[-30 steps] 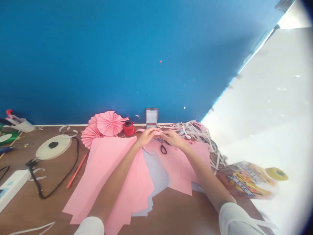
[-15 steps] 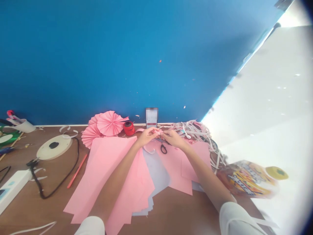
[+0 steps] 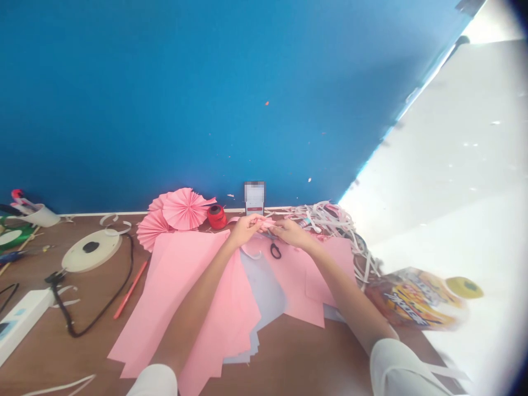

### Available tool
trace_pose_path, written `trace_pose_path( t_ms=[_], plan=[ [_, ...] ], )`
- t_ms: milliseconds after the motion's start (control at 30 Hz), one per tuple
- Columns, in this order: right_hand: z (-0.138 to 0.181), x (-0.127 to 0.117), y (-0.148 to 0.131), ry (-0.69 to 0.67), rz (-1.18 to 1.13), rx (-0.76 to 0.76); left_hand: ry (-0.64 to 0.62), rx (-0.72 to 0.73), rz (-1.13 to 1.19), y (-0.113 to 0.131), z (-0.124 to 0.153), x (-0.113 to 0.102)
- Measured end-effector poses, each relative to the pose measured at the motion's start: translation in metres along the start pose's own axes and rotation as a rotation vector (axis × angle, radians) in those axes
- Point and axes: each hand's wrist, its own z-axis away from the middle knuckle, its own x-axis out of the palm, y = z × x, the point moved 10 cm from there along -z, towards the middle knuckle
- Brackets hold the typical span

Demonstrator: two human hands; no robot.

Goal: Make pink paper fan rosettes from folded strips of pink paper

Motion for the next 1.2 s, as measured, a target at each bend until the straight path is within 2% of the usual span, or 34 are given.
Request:
trace_pose_path(
  t_ms=[67,200,300,467,567,1000,1200],
  plan=[
    [0.003,-0.005,0.001,-0.008,0.004,0.021,0.008,0.002,-0.012,0.002,0.000,-0.008],
    [0.010,-0.023,-0.009,0.026,0.037,-0.033,0.058,-0.008,0.011,0.007,0.000,-0.032],
    [0.016,-0.033,-0.014,0.057,0.105,-0.041,0.051,-0.012,0.022,0.011,0.002,-0.041],
    [0.021,-0.047,-0.014,0.140,0.259,0.007,0.001,-0.023,0.052,0.011,0.003,-0.035],
    [0.019,-0.048,-0.009,0.135,0.324,0.042,0.007,-0.024,0.047,0.010,0.003,-0.033],
    [0.026,-0.058,-0.008,0.160,0.397,0.112,0.048,-0.014,0.025,0.022,0.003,-0.038],
    [0.022,-0.063,0.003,0.225,0.468,0.175,0.039,0.004,-0.017,0.025,0.004,-0.034]
  ],
)
